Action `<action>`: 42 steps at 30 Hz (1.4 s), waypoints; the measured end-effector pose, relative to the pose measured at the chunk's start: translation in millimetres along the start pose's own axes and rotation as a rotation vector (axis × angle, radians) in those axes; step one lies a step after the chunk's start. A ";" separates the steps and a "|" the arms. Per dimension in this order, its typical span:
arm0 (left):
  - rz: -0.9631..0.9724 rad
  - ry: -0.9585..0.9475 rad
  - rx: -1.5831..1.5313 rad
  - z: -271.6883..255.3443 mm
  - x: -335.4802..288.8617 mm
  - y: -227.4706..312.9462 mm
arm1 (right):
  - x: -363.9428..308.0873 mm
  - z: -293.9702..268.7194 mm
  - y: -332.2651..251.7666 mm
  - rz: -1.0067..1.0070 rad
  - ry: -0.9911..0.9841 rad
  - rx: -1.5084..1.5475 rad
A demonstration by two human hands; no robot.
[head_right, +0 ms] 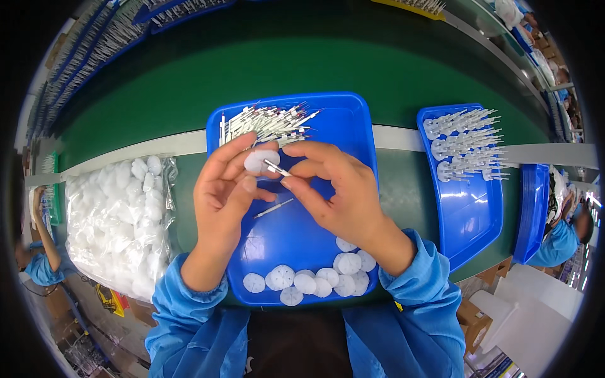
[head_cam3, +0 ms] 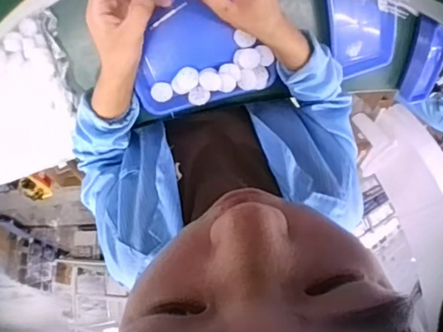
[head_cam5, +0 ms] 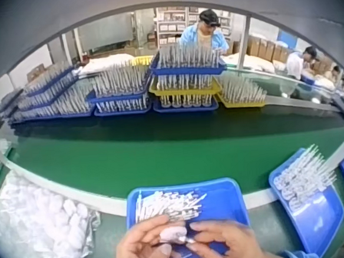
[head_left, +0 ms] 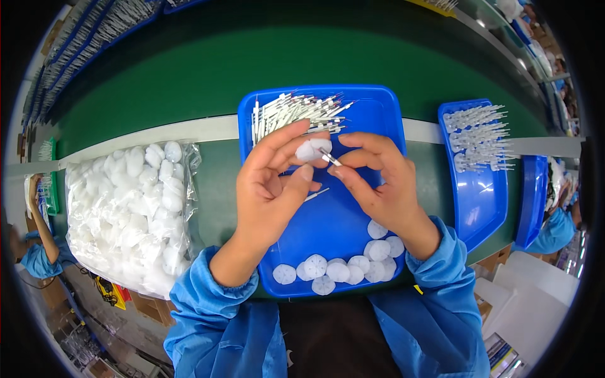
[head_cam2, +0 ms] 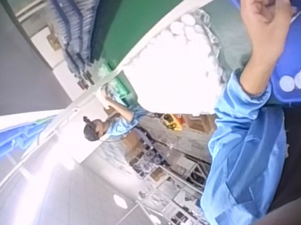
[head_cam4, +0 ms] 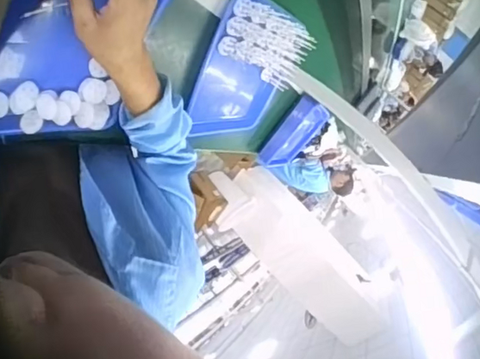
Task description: The person inserts thin white sticks into small white circular discs at a factory workstation. They pick up a disc and a stick, insert the stick into the disc, and place the assembled unit into a blue tray. The process is repeated continuously throughout the clip.
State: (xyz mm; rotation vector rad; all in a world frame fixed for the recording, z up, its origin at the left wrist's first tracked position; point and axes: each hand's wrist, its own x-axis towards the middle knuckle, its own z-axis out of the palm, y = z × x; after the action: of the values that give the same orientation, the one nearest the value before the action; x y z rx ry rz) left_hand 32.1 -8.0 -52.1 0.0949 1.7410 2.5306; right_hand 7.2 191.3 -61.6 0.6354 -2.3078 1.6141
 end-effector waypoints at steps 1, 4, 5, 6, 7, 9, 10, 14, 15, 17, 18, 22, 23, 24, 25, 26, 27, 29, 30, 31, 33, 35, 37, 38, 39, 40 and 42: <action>-0.020 0.016 0.012 -0.9 -0.5 -1.1 | -0.7 -0.8 2.4 -0.031 -0.005 -0.042; -0.046 0.056 0.060 -4.1 -3.2 -4.2 | 0.2 -4.8 0.8 -0.085 -0.054 -0.129; -0.033 0.063 0.082 -3.9 -4.0 -4.1 | 0.8 -6.1 -1.1 -0.096 -0.075 -0.151; -0.022 0.068 0.103 -3.2 -5.2 -3.9 | 0.0 -7.2 -2.3 -0.089 -0.082 -0.162; -0.011 0.081 0.124 -1.4 -5.6 -2.7 | -0.9 -8.1 -3.2 -0.081 -0.090 -0.172; 0.010 0.107 0.167 2.7 -5.0 0.1 | -2.7 -9.4 -5.1 -0.068 -0.098 -0.178; 0.031 0.109 0.166 2.9 -4.8 -0.3 | -3.4 -9.9 -6.0 -0.061 -0.098 -0.174; 0.086 0.107 0.198 0.6 -3.5 -2.0 | -7.4 -9.0 -8.0 0.010 -0.065 -0.090; 0.103 0.111 0.225 0.3 -3.0 -2.7 | -8.0 -8.8 -7.6 0.016 -0.062 -0.078; 0.122 0.111 0.269 -0.6 -3.1 -3.3 | -9.3 -8.2 -6.6 0.027 -0.057 -0.053; 0.126 0.104 0.284 -1.0 -3.0 -3.7 | -9.6 -8.3 -7.4 0.071 -0.064 -0.031; 0.271 0.027 0.459 -6.8 -1.2 -12.2 | -8.5 -0.7 -13.7 0.180 -0.048 0.037; 0.298 0.052 0.481 -6.8 -0.7 -12.9 | -8.3 0.3 -14.9 0.192 -0.032 0.049; 0.326 0.079 0.506 -8.0 -0.3 -13.1 | -7.2 -1.3 -15.1 0.192 -0.066 0.011; 0.354 0.106 0.531 -8.5 -0.4 -13.5 | -5.5 -3.9 -15.0 0.192 -0.100 -0.027; 0.380 0.089 0.609 -7.4 -0.9 -11.1 | -4.8 -5.2 -14.8 0.192 -0.134 -0.065; 0.407 0.066 0.685 -4.3 -0.3 -6.6 | -6.0 -4.4 -13.5 0.212 -0.112 -0.019; 0.443 0.050 0.804 0.6 -1.3 -2.6 | -9.0 -1.0 -10.2 0.253 -0.067 0.074; 0.451 0.060 0.850 2.5 -4.1 -0.9 | -8.6 -0.6 -10.3 0.200 -0.054 0.012; 0.458 0.069 0.897 3.7 -6.6 -0.1 | -7.4 -0.7 -10.0 0.147 -0.041 -0.051; 0.499 0.078 0.965 4.2 -9.5 -1.6 | -2.9 -3.1 -8.9 -0.037 -0.025 -0.226; 0.481 0.090 0.994 5.6 -13.1 -3.2 | 2.7 -7.3 -7.9 -0.299 -0.021 -0.447; 0.409 0.101 0.983 8.4 -16.8 -3.2 | 1.5 -5.8 -10.7 -0.332 -0.025 -0.511; 0.383 0.107 0.927 8.6 -17.5 -5.4 | 1.0 -4.6 -11.9 -0.348 -0.027 -0.542; 0.358 0.114 0.875 8.1 -18.8 -9.2 | 0.8 -3.1 -12.0 -0.302 -0.020 -0.504; 0.332 0.122 0.823 7.6 -19.5 -11.2 | 0.6 -1.6 -11.8 -0.255 -0.014 -0.465; 0.302 0.102 0.635 7.0 -16.0 -8.9 | 0.1 -0.8 -11.5 -0.122 -0.007 -0.341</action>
State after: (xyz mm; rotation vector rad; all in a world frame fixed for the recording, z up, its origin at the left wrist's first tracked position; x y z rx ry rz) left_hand 48.8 0.2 -58.1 0.2815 2.6847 2.0620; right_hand 12.7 188.7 -51.8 0.6818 -2.4165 1.1300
